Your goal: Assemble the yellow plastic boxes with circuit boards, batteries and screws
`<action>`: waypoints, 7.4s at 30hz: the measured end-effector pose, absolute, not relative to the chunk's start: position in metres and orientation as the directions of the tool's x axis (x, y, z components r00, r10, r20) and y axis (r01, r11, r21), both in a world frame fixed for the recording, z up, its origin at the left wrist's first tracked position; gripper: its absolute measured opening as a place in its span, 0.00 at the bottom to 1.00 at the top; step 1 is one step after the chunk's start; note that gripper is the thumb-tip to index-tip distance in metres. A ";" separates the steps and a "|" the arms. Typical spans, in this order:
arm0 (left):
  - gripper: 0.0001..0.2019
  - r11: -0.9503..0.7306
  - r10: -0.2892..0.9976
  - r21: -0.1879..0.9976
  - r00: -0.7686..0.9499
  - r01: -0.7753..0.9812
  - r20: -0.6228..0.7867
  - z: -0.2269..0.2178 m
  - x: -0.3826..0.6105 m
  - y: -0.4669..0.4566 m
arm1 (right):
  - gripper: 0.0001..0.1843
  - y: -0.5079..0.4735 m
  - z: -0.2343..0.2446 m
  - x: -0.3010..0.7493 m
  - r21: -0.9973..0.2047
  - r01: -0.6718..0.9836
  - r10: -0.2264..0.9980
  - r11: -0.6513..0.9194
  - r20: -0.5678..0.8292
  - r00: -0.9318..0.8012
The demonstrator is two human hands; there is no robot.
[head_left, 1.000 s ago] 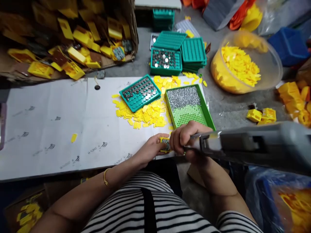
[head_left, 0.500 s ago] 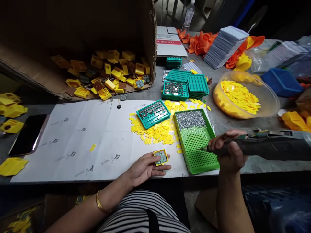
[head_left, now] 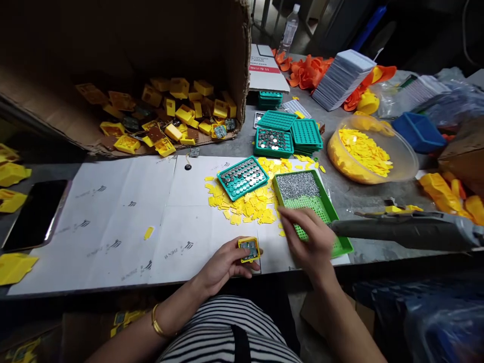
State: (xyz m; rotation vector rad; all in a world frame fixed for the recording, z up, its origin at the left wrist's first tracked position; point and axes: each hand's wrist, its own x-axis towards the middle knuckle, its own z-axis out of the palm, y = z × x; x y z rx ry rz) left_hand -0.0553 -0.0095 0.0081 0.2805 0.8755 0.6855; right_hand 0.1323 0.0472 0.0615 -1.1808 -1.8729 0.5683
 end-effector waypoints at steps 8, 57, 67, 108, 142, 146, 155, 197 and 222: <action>0.19 0.736 0.666 0.382 0.502 -0.559 -0.551 0.014 -0.079 -0.012 | 0.16 0.152 0.026 0.085 -0.311 0.849 0.898 0.427 0.037 -0.438; 0.19 0.347 0.811 0.438 0.030 -0.829 -0.585 0.015 -0.094 0.016 | 0.07 0.058 0.044 0.048 -0.743 0.558 0.862 0.370 0.052 -0.504; 0.18 0.299 0.835 0.563 -0.074 -0.771 -0.545 0.021 -0.081 0.005 | 0.10 0.043 0.034 0.044 -0.489 0.735 0.869 0.470 0.111 -0.481; 0.16 0.406 0.762 0.380 0.079 -0.831 -0.643 0.021 -0.112 0.014 | 0.16 0.163 0.028 0.016 -0.094 0.839 0.835 0.536 -0.088 -0.544; 0.17 0.417 0.848 0.608 0.049 -0.676 -0.527 0.012 -0.101 0.000 | 0.11 0.074 0.026 0.041 -0.970 0.232 0.825 -0.078 -0.193 -0.531; 0.16 0.419 0.840 0.560 0.070 -0.715 -0.538 0.012 -0.102 0.002 | 0.15 0.070 0.022 0.037 -0.950 0.077 0.796 -0.301 -0.295 -0.528; 0.12 0.370 0.783 0.397 0.051 -0.840 -0.620 0.012 -0.101 0.009 | 0.16 0.042 0.005 0.045 -0.927 -0.009 0.880 -0.374 -0.352 -0.318; 0.14 0.458 0.808 0.638 -0.008 -0.619 -0.588 0.006 -0.098 -0.034 | 0.14 0.011 -0.007 0.048 -0.964 0.026 0.887 -0.263 -0.253 -0.387; 0.14 0.556 0.722 0.532 0.054 -0.639 -0.690 0.010 -0.111 -0.030 | 0.08 0.073 0.005 0.064 -0.470 0.777 0.808 0.418 -0.198 -0.555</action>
